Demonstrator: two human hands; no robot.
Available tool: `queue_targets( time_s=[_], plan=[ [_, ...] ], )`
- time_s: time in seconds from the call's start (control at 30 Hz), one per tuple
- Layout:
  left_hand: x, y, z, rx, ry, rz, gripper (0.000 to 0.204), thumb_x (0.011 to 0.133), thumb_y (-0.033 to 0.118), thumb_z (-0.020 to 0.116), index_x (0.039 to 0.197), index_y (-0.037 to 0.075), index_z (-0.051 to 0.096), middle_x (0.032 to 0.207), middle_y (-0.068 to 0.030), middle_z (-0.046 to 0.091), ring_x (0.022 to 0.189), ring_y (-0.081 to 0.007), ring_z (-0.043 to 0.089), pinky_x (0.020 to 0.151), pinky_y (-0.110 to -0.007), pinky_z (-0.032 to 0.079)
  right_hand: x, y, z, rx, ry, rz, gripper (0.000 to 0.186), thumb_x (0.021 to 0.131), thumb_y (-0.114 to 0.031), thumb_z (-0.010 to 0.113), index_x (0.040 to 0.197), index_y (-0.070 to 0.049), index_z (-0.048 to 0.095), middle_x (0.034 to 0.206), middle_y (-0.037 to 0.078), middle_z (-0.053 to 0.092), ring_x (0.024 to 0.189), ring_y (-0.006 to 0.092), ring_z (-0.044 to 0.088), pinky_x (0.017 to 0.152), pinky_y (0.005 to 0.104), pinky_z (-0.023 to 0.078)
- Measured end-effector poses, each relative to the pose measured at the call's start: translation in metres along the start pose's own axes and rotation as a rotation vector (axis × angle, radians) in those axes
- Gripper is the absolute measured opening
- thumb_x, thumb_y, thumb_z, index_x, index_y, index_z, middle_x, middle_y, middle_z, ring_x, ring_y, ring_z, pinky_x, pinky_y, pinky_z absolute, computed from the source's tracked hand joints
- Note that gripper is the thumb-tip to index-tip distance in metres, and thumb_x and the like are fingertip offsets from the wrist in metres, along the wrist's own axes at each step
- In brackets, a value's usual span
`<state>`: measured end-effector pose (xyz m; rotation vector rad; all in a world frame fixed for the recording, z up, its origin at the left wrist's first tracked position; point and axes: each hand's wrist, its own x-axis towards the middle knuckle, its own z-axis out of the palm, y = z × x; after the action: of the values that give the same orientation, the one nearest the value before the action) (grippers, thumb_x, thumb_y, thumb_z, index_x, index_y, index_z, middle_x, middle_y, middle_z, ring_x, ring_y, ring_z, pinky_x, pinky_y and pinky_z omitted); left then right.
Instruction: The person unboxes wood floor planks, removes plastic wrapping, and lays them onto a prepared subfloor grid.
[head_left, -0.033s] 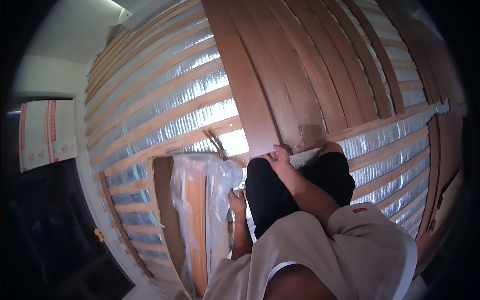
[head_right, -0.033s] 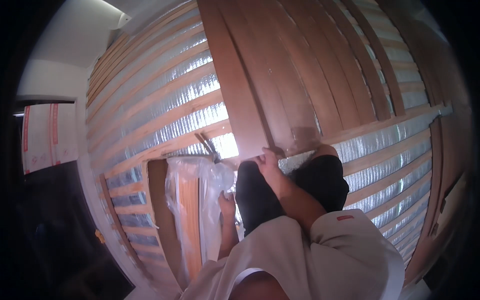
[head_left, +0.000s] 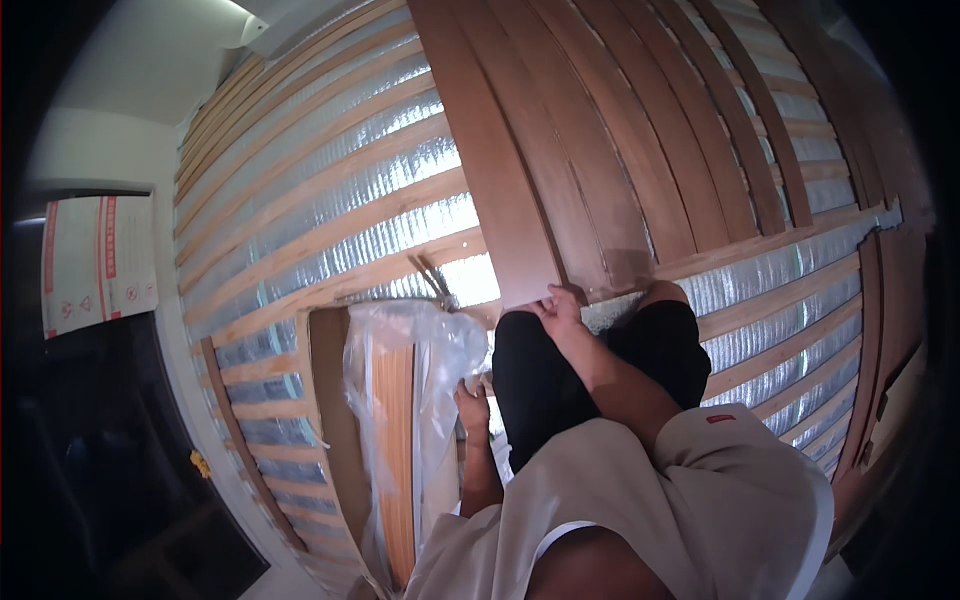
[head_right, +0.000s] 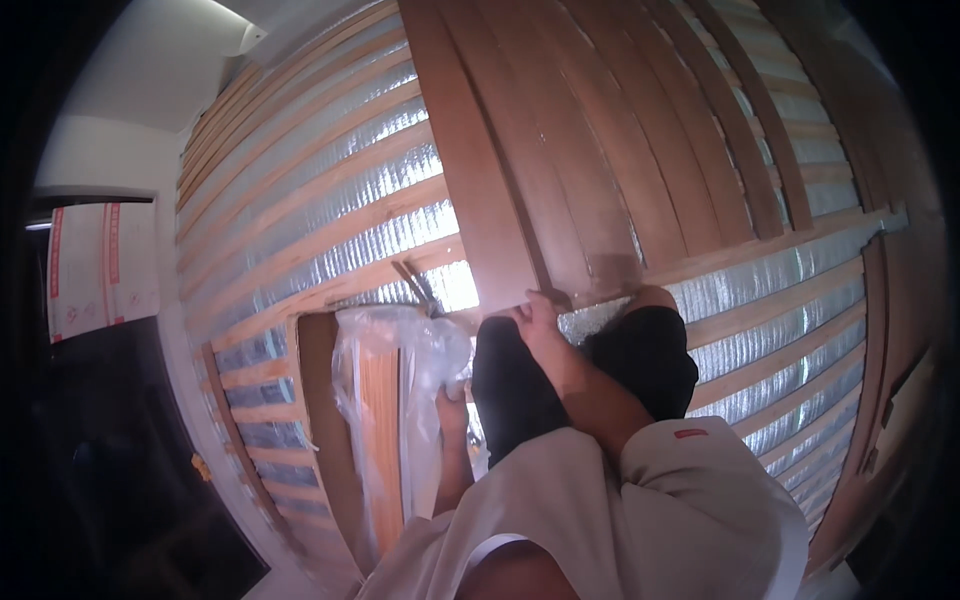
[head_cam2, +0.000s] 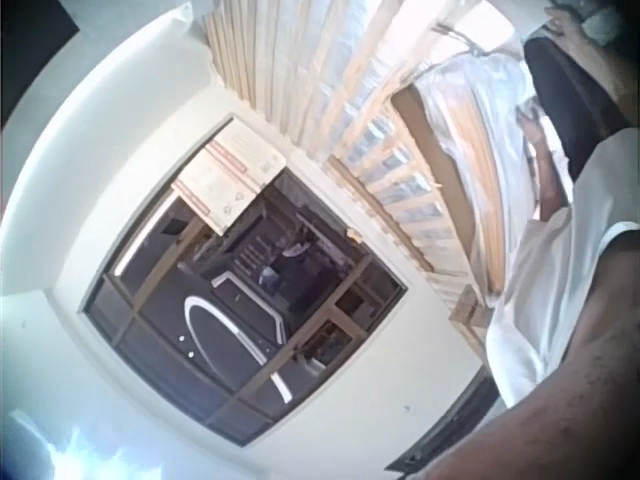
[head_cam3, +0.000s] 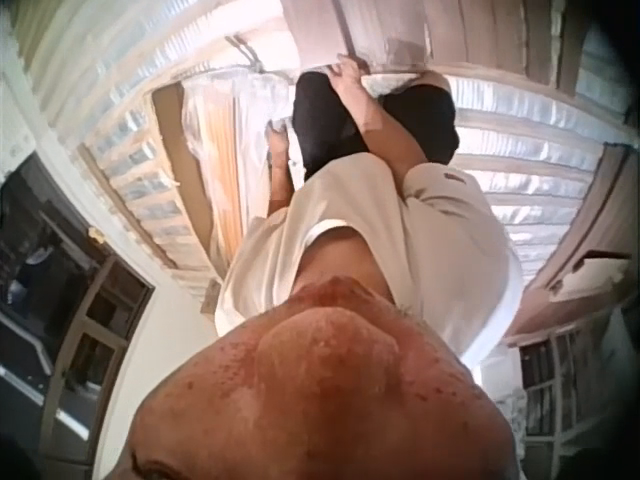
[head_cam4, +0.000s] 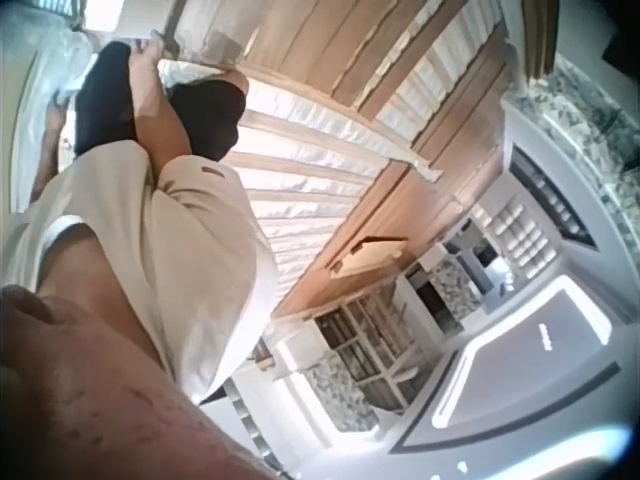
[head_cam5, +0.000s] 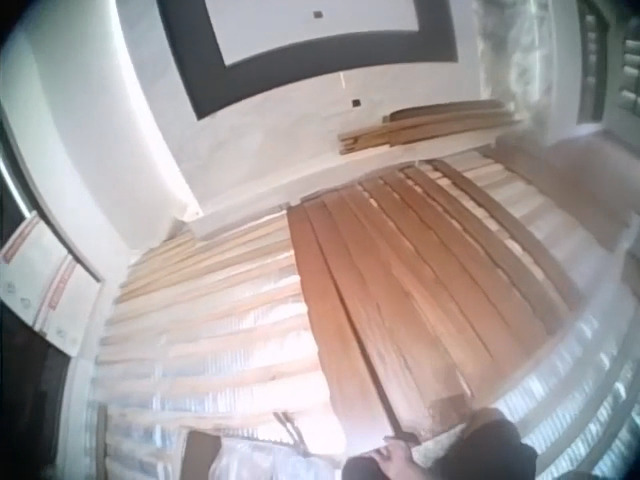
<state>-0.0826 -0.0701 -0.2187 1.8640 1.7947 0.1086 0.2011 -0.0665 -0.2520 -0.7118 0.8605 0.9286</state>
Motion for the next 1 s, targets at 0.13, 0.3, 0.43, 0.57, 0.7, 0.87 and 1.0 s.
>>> queue_targets(
  time_s=[0.13,0.3,0.43,0.57,0.7,0.87,1.0],
  plan=[
    [-0.059,-0.072,-0.04,-0.08,-0.238,0.02,0.047,0.087,0.029,0.06,0.123,0.0,0.052,0.105,-0.0266,0.063,0.096,-0.0417,0.062,0.083,-0.045,0.049,0.015,0.012,0.002,0.026,-0.017,-0.069,0.017,0.078,-0.003,0.057,0.095,-0.005,0.054,0.097,0.009,0.059,0.094,0.0269,0.059,0.097,0.0515,0.045],
    [-0.188,-0.125,-0.055,-0.007,-0.426,-0.082,0.042,0.092,0.039,0.054,0.115,0.005,0.061,0.098,-0.0214,0.067,0.091,-0.0349,0.065,0.079,-0.042,0.05,0.051,0.024,0.007,0.033,0.075,-0.079,0.022,0.076,-0.004,0.056,0.098,-0.008,0.054,0.103,0.011,0.057,0.099,0.0296,0.057,0.095,0.0477,0.044],
    [-0.275,-0.121,-0.069,-0.146,-0.357,-0.248,0.042,0.092,0.038,0.054,0.116,0.004,0.061,0.097,-0.0202,0.067,0.089,-0.0333,0.065,0.079,-0.041,0.05,0.082,0.039,-0.015,-0.045,-0.024,-0.023,0.023,0.078,-0.01,0.055,0.101,-0.009,0.053,0.106,0.012,0.055,0.1,0.0299,0.053,0.091,0.0474,0.046],
    [-0.32,-0.107,-0.081,-0.248,-0.282,-0.366,0.041,0.092,0.036,0.055,0.116,0.003,0.06,0.096,-0.0191,0.068,0.086,-0.0318,0.065,0.078,-0.04,0.05,0.142,0.061,-0.06,-0.229,-0.054,-0.039,0.027,0.079,-0.012,0.056,0.106,-0.01,0.052,0.115,0.011,0.051,0.107,0.0293,0.048,0.093,0.0475,0.044],
    [-0.36,-0.105,-0.077,-0.461,-0.167,-0.498,0.037,0.092,0.031,0.055,0.113,0.0,0.061,0.091,-0.0167,0.068,0.081,-0.0277,0.064,0.075,-0.037,0.049,0.21,0.095,-0.082,-0.53,0.008,-0.199,0.034,0.079,-0.012,0.059,0.111,-0.01,0.049,0.125,0.011,0.046,0.116,0.0292,0.043,0.098,0.047,0.041],
    [-0.353,-0.115,-0.065,-0.551,-0.201,-0.502,0.035,0.092,0.029,0.055,0.108,-0.002,0.062,0.088,-0.0157,0.067,0.078,-0.0255,0.062,0.073,-0.036,0.049,0.266,0.066,-0.09,-0.782,-0.103,-0.537,0.036,0.079,-0.012,0.058,0.113,-0.013,0.047,0.128,0.009,0.044,0.117,0.0285,0.042,0.101,0.0449,0.039],
    [-0.334,-0.113,-0.071,-0.497,-0.227,-0.508,0.035,0.093,0.029,0.055,0.105,-0.003,0.062,0.087,-0.0156,0.066,0.077,-0.0249,0.061,0.073,-0.036,0.049,0.201,0.037,-0.075,0.114,0.003,-0.104,0.015,0.078,-0.007,0.055,0.092,-0.011,0.053,0.092,0.007,0.054,0.079,0.0194,0.049,0.071,0.0314,0.048]
  ],
)
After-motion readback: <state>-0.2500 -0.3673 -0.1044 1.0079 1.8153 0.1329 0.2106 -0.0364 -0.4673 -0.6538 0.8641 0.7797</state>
